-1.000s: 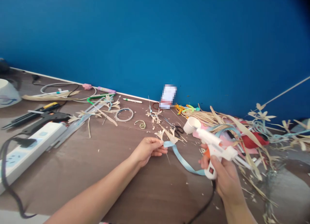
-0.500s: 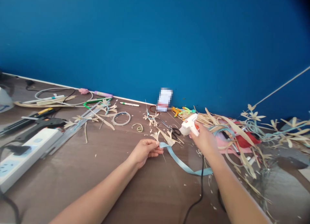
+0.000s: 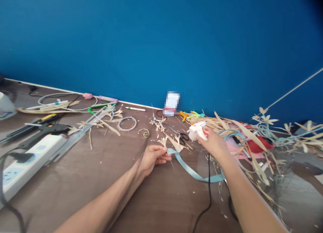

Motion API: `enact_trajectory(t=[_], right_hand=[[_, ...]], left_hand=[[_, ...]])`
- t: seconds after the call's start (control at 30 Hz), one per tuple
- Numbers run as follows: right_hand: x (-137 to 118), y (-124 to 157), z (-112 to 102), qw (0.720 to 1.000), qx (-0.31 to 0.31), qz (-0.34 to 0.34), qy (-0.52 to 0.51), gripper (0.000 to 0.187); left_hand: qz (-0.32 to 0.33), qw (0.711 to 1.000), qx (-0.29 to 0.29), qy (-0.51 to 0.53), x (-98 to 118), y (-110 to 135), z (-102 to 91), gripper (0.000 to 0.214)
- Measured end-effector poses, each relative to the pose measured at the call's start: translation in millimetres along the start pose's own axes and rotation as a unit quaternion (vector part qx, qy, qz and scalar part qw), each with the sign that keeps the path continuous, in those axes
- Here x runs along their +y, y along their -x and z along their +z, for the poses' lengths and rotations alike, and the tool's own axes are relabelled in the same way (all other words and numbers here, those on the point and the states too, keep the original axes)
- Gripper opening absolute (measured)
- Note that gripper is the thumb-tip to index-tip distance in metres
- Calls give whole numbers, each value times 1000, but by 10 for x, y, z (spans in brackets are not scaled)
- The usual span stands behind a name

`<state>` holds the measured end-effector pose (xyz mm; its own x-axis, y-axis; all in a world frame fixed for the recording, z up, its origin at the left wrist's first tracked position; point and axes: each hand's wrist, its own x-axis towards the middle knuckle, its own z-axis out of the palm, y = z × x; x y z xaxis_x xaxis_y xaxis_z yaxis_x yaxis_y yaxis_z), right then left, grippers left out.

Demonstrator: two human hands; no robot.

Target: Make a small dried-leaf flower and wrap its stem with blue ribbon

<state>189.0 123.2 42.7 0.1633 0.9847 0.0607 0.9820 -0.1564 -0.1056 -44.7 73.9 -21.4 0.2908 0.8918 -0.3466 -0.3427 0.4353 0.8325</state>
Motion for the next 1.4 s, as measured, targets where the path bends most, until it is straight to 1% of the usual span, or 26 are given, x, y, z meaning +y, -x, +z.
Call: enact_trajectory(t=[0.1, 0.13, 0.23, 0.27, 0.3, 0.37, 0.43, 0.53, 0.6, 0.67, 0.73, 0.8, 0.9, 0.93, 1.0, 1.07, 1.13, 1.3, 1.4], right_hand=[[-11, 56, -52, 1000, 3, -8, -1, 57], [-13, 80, -64, 1000, 20, -16, 3, 57], [-16, 138, -75, 992, 108, -49, 35, 53], [-15, 147, -69, 989, 126, -60, 45, 52], [-14, 150, -57, 988, 130, -67, 51, 50], [-10, 138, -21, 990, 112, -71, 53, 45], [-3, 110, 23, 993, 95, -55, 47, 43], [13, 63, 86, 995, 79, -34, 40, 46], [24, 40, 112, 996, 71, -40, 31, 46], [32, 29, 121, 996, 75, -48, 0, 44], [37, 30, 111, 992, 101, -52, -51, 42], [48, 35, 91, 982, 152, -47, -103, 42], [94, 26, 65, 958, 241, -26, -155, 47], [121, 13, 64, 951, 257, -20, -170, 48], [189, -22, 72, 945, 258, -13, -200, 48], [258, -54, 86, 945, 236, -12, -224, 48], [306, -64, 92, 945, 228, -9, -234, 48], [273, 18, 37, 944, 275, 1, -184, 49], [226, 59, 8, 949, 270, 6, -165, 49]], left_hand=[[4, 1000, 1, 0, -6, -7, -8, 25], [4, 1000, 1, 1, -6, -8, -7, 25], [5, 1000, 1, 3, 0, -7, 3, 25], [5, 1000, 1, 2, 3, -6, 8, 25], [4, 1000, 1, 1, 7, -5, 12, 25], [3, 1000, 2, -3, 11, -3, 17, 25], [2, 1000, 2, -6, 10, -4, 14, 25], [1, 1000, -3, -7, -4, -12, -2, 25], [0, 1000, -6, -8, -17, -20, -13, 25], [0, 1000, -8, -8, -26, -26, -21, 25], [1, 1000, -9, -8, -28, -31, -24, 25], [0, 1000, -9, -6, -23, -32, -22, 25], [-3, 1000, -5, -4, -11, -30, -12, 26], [-4, 1000, -4, -4, -9, -30, -10, 26], [-6, 1000, -3, -5, -10, -30, -10, 26], [-7, 1000, -2, -5, -17, -33, -14, 25], [-7, 1000, -2, -6, -25, -37, -19, 25], [-8, 1000, -6, -3, -28, -36, -20, 25], [-10, 1000, -3, 0, -23, -35, -14, 24]])
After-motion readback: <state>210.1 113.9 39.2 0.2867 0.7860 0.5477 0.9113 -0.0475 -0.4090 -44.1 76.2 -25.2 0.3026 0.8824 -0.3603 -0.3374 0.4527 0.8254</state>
